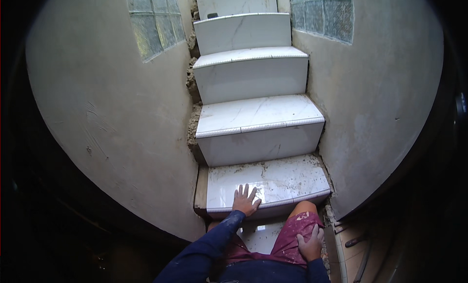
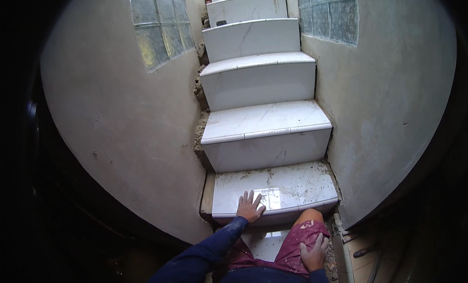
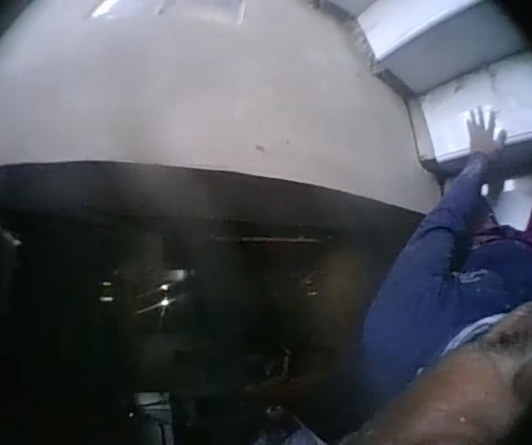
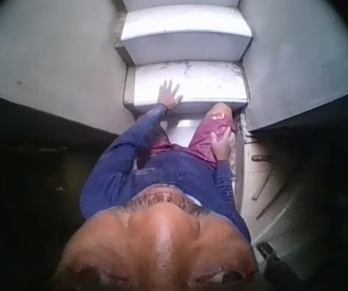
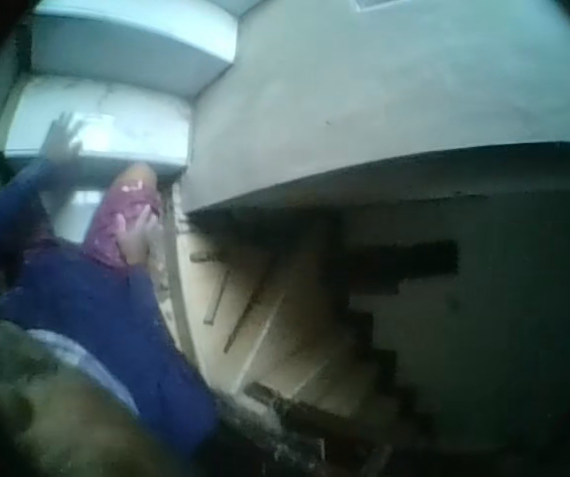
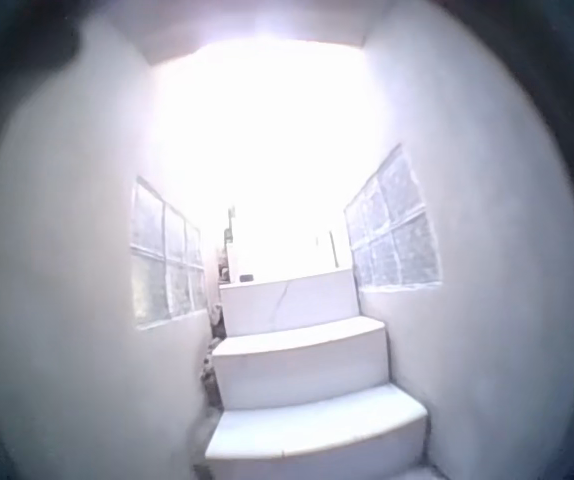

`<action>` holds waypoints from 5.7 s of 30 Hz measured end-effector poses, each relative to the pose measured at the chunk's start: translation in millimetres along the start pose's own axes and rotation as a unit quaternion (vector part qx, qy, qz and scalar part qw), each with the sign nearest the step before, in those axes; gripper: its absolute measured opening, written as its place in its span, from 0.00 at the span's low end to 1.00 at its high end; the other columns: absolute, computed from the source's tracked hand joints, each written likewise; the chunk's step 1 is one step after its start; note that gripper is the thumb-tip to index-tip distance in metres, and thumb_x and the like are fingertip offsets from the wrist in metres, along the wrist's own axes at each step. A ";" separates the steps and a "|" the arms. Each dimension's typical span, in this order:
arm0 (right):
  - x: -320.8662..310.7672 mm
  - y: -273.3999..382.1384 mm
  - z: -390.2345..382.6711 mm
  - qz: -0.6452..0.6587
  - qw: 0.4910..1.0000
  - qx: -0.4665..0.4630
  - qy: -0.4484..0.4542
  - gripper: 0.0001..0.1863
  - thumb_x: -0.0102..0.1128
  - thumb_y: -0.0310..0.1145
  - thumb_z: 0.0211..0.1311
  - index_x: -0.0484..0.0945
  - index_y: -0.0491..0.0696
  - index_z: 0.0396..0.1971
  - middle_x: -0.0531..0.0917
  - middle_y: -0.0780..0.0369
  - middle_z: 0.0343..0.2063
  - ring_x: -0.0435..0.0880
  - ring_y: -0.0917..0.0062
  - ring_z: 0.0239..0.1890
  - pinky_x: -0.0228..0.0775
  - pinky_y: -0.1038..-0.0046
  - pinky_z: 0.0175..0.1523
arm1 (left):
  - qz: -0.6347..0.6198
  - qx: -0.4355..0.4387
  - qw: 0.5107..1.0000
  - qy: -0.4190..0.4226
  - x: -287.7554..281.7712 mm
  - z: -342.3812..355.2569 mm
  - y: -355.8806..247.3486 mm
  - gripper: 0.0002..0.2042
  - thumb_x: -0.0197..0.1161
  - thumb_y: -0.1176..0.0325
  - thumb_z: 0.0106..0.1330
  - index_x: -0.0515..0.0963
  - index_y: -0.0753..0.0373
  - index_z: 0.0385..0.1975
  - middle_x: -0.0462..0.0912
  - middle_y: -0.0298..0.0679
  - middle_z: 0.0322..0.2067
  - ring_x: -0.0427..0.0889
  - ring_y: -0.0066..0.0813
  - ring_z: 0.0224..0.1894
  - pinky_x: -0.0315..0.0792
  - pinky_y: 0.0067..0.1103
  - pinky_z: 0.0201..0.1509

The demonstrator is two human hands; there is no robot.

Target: Tiling a concrete staircase using a rubber mallet, scraper, and measuring tape.

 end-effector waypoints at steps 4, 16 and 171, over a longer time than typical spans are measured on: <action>-14.2 19.2 31.1 0.025 0.997 -0.077 0.009 0.49 0.71 0.47 0.47 0.57 0.43 0.67 0.61 0.37 0.60 0.60 0.40 0.62 0.53 0.50 0.67 | -0.016 0.056 0.998 -0.001 -2.6 7.6 -13.2 0.33 0.46 0.40 0.68 0.60 0.49 0.69 0.54 0.52 0.70 0.49 0.57 0.72 0.43 0.46 0.73; -42.7 36.8 41.9 -0.157 0.985 -0.062 0.041 0.46 0.70 0.51 0.47 0.62 0.49 0.65 0.58 0.35 0.61 0.56 0.38 0.64 0.53 0.44 0.64 | -0.016 -0.001 1.000 0.007 -2.4 24.7 25.9 0.32 0.50 0.44 0.68 0.60 0.51 0.69 0.51 0.53 0.71 0.45 0.55 0.73 0.41 0.47 0.73; -364.1 981.8 910.7 -0.252 0.616 -0.311 0.679 0.27 0.53 0.57 0.60 0.84 0.48 0.42 0.84 0.54 0.45 0.80 0.59 0.50 0.68 0.60 0.58 | -0.571 -0.395 0.648 0.313 -1065.2 576.0 164.1 0.25 0.43 0.51 0.74 0.66 0.62 0.62 0.73 0.45 0.57 0.70 0.33 0.60 0.59 0.23 0.64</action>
Point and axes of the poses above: each hand's wrist, its own z-axis towards the middle knuckle, its own x-axis out of the palm, y = z × x, the point moved 4 cm from there along z, towards the middle knuckle
